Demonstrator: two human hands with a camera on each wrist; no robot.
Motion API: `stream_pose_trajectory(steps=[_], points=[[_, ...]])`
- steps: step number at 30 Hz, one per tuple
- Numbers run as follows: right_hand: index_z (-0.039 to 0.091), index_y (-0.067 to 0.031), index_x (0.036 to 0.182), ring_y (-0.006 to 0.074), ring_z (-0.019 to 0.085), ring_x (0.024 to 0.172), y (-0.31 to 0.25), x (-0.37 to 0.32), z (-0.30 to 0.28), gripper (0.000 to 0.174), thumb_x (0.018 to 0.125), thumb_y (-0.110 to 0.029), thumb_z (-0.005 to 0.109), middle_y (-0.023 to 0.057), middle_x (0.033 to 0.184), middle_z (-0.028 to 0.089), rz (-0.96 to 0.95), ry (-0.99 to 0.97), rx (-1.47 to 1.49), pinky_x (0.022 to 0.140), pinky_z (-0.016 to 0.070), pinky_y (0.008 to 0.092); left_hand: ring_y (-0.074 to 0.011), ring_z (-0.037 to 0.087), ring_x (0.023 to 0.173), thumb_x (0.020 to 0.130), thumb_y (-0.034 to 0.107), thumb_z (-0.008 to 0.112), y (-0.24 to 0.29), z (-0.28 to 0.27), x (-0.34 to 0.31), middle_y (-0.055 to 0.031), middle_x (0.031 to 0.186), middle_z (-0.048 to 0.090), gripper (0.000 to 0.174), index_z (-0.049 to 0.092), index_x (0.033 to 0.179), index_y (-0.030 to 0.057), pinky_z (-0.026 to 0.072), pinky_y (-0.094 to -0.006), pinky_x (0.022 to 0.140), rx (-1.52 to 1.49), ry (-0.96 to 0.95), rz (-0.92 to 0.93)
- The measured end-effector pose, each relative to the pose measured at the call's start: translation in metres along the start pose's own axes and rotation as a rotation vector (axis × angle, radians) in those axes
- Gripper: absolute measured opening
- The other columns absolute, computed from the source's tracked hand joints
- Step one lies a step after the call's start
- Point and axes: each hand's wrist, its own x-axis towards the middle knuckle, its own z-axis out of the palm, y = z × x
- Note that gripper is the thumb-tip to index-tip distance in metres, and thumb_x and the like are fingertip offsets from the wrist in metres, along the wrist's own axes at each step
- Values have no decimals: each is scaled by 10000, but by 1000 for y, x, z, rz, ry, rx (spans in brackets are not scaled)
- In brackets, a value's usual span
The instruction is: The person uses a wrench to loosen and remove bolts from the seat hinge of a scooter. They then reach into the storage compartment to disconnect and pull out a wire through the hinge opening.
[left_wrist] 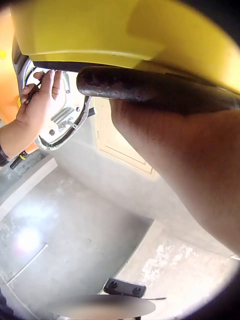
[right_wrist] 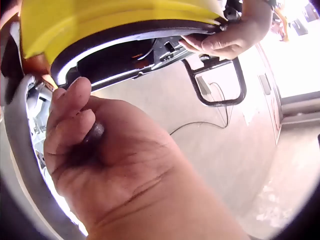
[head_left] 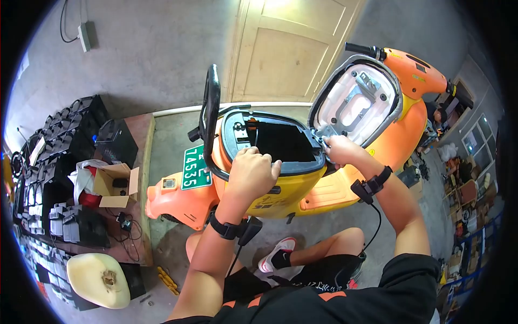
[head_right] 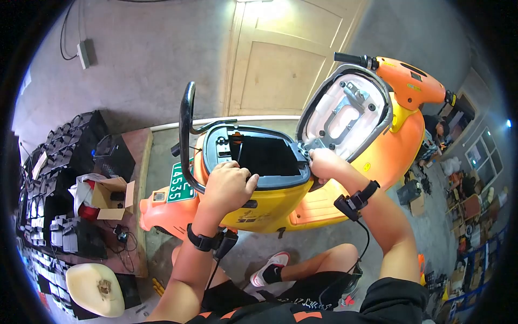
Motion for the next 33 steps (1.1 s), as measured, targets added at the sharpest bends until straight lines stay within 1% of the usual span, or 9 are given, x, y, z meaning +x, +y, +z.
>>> stream_pose_trajectory(steps=[4,6,14,17,20,21,22,25,33], points=[[496,70,1438,250,719,556,-3,1,-2,463,998,-73,467,196,815,719,58,-58,-40,524,601,362,-308,668,992,994,345,564,0,-3,0,-147,833,735,424,764,825,11,464,-437,999,-7,-4,7],[589,78,1038,256,728,575,-3,-6,-4,205,947,5,419,197,743,717,-18,-20,-10,522,612,371,-307,669,988,994,344,563,0,-3,0,-146,831,734,423,765,828,11,466,-437,998,4,-7,6],[581,119,1017,266,713,552,-2,-1,6,222,962,-41,437,200,740,712,-19,5,34,516,599,384,-302,675,993,994,343,564,0,1,0,-148,836,737,419,770,842,10,469,-441,994,20,14,15],[591,149,903,255,717,575,-10,4,17,348,992,-180,516,192,745,718,71,-1,196,526,594,379,-300,675,1007,994,345,566,2,0,0,-150,842,739,419,772,850,9,468,-440,996,18,-5,-10],[599,148,1026,264,732,616,-25,6,24,397,1018,-244,533,202,824,735,116,49,653,552,602,363,-300,676,1007,992,344,569,2,0,1,-151,846,740,415,772,852,10,468,-440,995,29,-10,-12],[471,95,1242,312,757,764,-12,23,23,406,1048,-251,554,233,1072,681,46,-79,790,588,619,326,-300,676,1005,991,345,571,2,1,0,-151,848,741,414,772,852,11,469,-441,994,27,3,-5],[471,95,1242,312,757,764,-17,29,23,406,1048,-251,554,233,1072,681,41,-84,795,588,619,326,-301,676,1004,989,346,573,2,1,0,-150,850,741,413,772,852,12,470,-441,993,25,16,2],[364,109,1394,375,742,907,-40,41,24,464,1053,-183,483,328,1176,623,117,6,1351,758,657,404,-300,674,1001,988,347,575,2,1,-1,-151,852,741,412,771,850,13,469,-440,992,29,13,3],[376,85,1351,403,720,939,-30,121,30,396,1075,-198,403,326,1297,516,122,202,1646,718,672,424,-301,671,992,991,346,570,3,-3,0,-150,849,739,412,769,840,18,469,-439,991,23,-12,3]])
